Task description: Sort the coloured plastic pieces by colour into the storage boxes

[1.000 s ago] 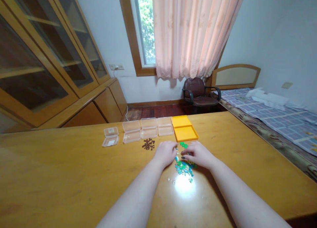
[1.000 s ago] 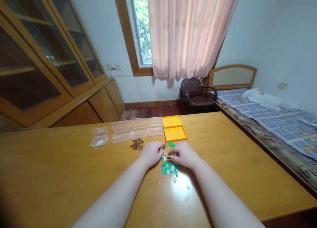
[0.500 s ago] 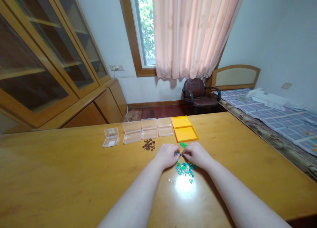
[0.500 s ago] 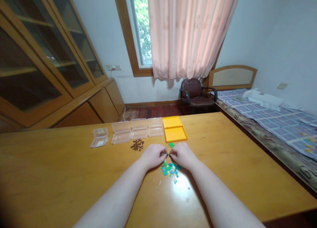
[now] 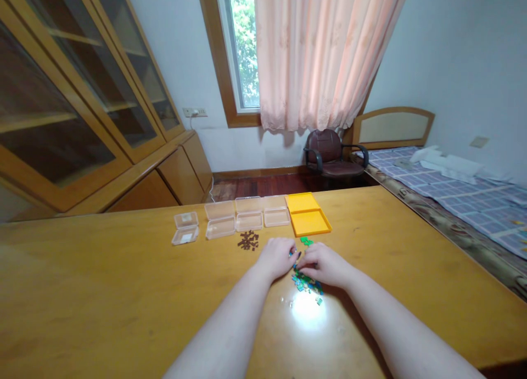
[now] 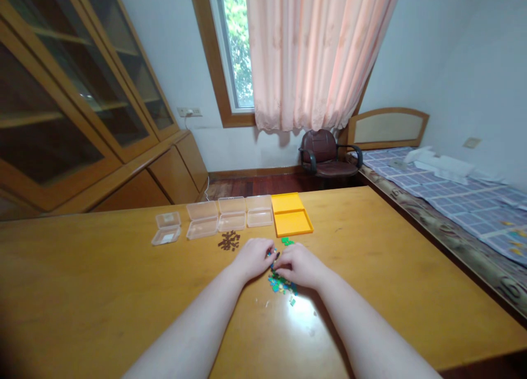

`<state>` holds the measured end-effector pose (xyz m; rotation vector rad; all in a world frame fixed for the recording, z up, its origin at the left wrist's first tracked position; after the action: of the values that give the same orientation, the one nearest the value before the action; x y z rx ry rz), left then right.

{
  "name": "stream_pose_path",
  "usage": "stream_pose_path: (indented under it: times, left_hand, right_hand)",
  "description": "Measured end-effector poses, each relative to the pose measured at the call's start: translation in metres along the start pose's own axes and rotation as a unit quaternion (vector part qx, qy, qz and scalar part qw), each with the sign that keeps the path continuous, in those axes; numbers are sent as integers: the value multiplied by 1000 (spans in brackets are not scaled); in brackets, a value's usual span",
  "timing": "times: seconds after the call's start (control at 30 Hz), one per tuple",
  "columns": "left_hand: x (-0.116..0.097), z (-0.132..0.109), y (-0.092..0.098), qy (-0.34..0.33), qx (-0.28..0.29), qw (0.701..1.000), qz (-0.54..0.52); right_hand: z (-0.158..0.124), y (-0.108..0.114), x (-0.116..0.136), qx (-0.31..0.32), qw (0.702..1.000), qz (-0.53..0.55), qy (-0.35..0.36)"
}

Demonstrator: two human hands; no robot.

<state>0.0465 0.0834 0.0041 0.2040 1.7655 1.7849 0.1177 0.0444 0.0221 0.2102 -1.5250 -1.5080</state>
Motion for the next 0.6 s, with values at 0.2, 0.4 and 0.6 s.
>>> stream_pose_path:
  times: [0.2, 0.4, 0.6]
  left_hand:
    - [2, 1, 2, 14, -7, 1000, -11]
    - [9, 1, 5, 44, -19, 999, -13]
    - [9, 1, -1, 50, 11, 999, -8]
  right_hand:
    - [-2, 5, -1, 8, 999, -37, -16]
    - [-2, 7, -3, -5, 999, -34, -37]
    - [0, -7, -3, 25, 999, -27, -15]
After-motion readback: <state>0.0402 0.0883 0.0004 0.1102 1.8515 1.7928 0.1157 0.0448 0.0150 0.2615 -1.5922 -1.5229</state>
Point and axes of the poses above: each hand's wrist, its own z-axis towards the middle knuckle, its own y-axis out of the back of the hand, x = y × z, the point moved 9 cm from there along z, towards the middle knuckle, and after that the axes turned 1 degree about -y, right-handed, at the moved point
